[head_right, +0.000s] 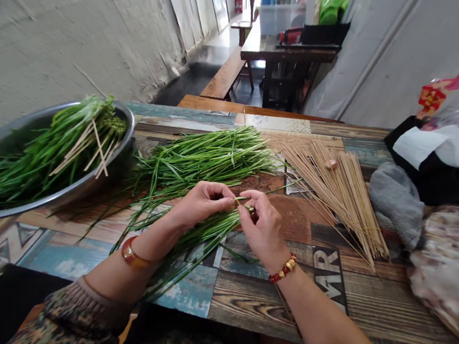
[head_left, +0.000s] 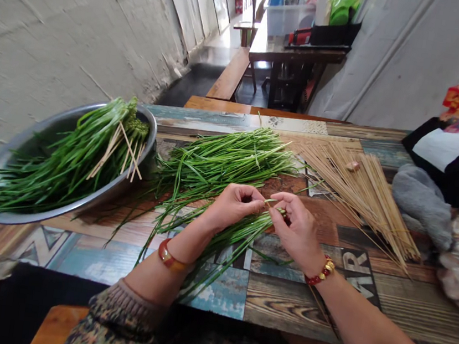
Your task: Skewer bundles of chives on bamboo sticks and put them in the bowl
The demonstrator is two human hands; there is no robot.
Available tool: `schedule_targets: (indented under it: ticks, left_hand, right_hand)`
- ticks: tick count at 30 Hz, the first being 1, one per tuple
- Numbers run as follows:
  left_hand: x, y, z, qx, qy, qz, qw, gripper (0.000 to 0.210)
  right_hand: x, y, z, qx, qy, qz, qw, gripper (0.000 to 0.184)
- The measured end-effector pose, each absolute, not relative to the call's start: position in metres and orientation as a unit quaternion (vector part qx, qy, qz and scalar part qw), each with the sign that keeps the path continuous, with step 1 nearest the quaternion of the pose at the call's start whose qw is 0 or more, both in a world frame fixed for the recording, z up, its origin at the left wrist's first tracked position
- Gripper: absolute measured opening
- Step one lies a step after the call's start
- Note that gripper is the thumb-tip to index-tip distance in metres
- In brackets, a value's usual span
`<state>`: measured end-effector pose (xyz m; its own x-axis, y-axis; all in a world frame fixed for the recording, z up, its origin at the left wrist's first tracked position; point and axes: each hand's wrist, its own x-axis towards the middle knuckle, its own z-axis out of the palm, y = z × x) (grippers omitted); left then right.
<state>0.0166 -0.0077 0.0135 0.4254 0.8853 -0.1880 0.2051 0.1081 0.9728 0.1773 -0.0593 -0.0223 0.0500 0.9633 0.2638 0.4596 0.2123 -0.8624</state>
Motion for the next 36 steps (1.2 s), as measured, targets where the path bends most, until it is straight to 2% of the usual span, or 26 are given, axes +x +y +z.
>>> schedule_targets:
  ticks: [8,11,14,20,29,33,36]
  left_hand:
    - [0.018,-0.008,0.005,0.651,0.408,0.267,0.583,0.023]
    - [0.016,-0.005,0.006,0.687,0.382,0.259,0.561,0.022]
    - [0.008,0.002,0.010,0.727,0.394,0.283,0.486,0.020]
    - [-0.009,0.020,0.002,0.753,0.484,0.338,0.291,0.018]
    - [-0.008,0.019,-0.010,0.864,0.472,0.159,0.072,0.013]
    - [-0.006,0.018,-0.009,0.873,0.473,0.115,0.020,0.013]
    - [-0.005,0.018,-0.008,0.873,0.461,0.156,0.030,0.016]
  right_hand:
    - [0.176,-0.057,-0.025,-0.574,-0.625,0.259,0.461,0.011]
    - [0.178,-0.056,-0.025,-0.564,-0.625,0.287,0.457,0.014]
    - [0.181,-0.056,-0.026,-0.552,-0.615,0.334,0.453,0.021]
    - [0.181,-0.057,-0.022,-0.564,-0.609,0.351,0.433,0.018]
    - [0.182,-0.058,-0.019,-0.573,-0.606,0.347,0.428,0.019]
    - [0.182,-0.057,-0.021,-0.575,-0.605,0.345,0.429,0.020]
    - [0.183,-0.057,-0.021,-0.574,-0.609,0.339,0.430,0.019]
